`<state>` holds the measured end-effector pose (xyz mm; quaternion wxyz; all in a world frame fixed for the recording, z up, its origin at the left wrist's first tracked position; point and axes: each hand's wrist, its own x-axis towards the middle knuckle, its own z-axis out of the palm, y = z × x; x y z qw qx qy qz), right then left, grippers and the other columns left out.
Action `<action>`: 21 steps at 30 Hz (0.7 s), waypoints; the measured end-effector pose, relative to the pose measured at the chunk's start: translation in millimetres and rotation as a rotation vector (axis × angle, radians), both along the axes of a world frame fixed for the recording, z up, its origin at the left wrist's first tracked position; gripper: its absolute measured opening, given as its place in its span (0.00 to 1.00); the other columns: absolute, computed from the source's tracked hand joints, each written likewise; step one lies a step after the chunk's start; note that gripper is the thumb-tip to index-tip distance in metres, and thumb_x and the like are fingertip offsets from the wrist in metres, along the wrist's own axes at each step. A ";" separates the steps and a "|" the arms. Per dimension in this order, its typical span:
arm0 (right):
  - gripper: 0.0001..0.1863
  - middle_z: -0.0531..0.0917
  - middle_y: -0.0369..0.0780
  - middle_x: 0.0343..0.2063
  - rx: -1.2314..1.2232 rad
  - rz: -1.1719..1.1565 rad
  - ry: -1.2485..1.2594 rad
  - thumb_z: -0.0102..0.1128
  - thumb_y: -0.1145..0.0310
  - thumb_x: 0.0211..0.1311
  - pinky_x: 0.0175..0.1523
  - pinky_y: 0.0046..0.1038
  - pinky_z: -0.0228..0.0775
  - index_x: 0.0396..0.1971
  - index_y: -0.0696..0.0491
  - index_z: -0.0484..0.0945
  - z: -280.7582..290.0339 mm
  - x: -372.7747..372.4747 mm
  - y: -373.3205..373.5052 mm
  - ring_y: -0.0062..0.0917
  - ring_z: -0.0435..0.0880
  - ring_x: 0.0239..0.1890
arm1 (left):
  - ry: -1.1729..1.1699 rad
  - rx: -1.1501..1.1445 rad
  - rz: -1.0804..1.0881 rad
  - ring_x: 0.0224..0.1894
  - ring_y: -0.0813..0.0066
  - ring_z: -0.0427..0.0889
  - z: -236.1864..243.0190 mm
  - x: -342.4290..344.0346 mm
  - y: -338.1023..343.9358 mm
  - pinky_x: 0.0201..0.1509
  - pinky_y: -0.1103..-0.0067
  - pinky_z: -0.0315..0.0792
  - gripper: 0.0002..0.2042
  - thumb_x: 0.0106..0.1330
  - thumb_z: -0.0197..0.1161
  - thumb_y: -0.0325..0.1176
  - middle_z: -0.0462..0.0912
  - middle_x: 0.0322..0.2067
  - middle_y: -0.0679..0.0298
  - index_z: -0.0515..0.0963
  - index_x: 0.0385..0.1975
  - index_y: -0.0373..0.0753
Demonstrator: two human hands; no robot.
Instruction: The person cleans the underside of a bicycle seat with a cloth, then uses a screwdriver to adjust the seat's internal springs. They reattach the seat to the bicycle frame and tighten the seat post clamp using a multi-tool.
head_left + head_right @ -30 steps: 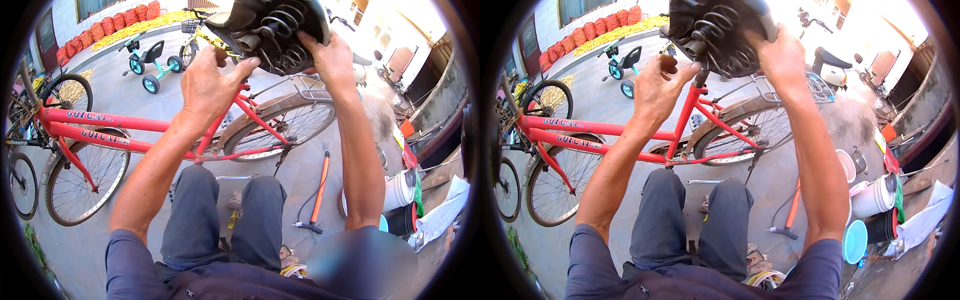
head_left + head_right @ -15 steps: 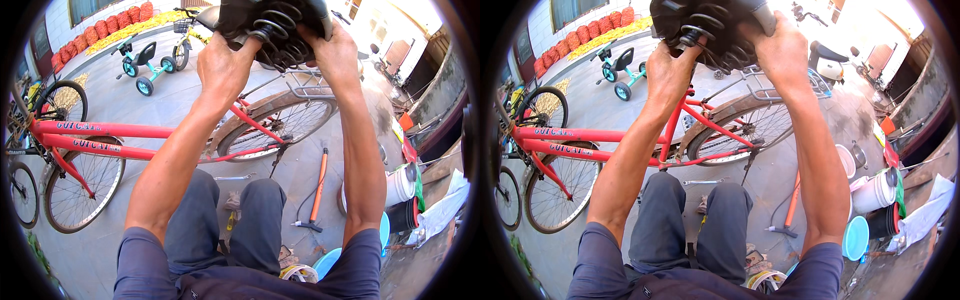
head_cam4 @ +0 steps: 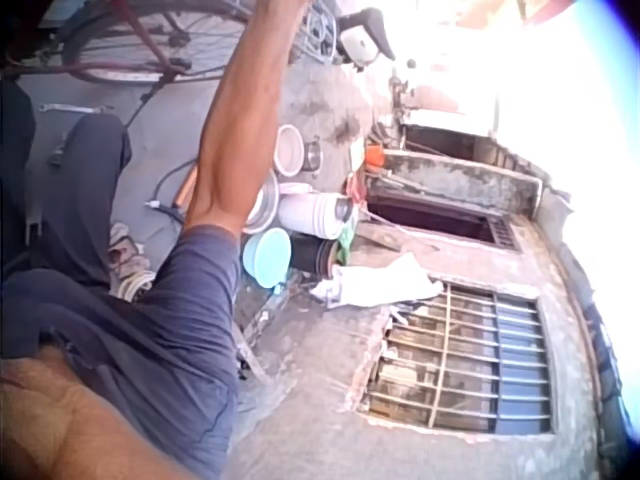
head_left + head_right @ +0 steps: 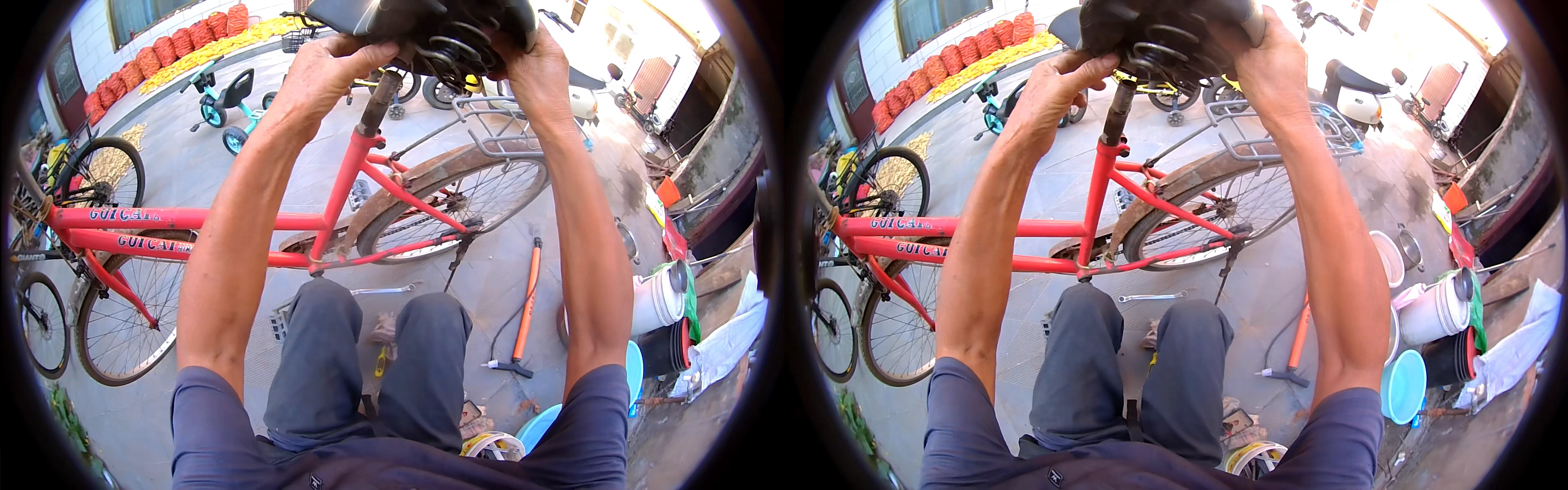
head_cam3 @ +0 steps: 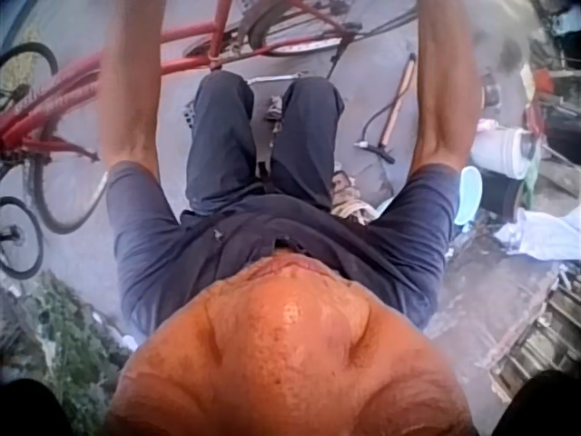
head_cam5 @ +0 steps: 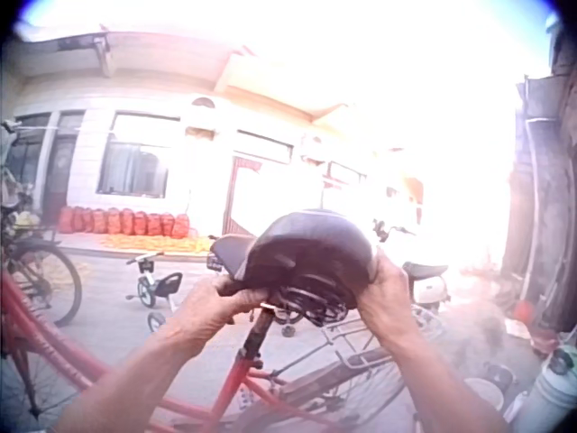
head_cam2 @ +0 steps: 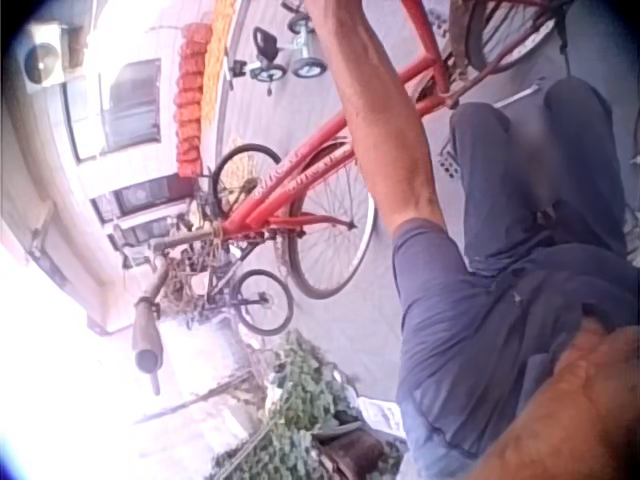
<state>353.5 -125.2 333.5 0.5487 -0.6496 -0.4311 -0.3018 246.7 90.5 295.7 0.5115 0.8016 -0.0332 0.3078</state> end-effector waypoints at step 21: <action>0.13 0.80 0.41 0.44 0.198 0.388 0.234 0.52 0.75 0.69 0.43 0.34 0.81 0.52 0.57 0.73 -54.1 74.8 11.3 0.27 0.81 0.44 | -0.134 -0.237 -0.216 0.49 0.68 0.83 -30.7 25.9 20.4 0.61 0.68 0.73 0.12 0.68 0.61 0.30 0.85 0.43 0.56 0.81 0.49 0.34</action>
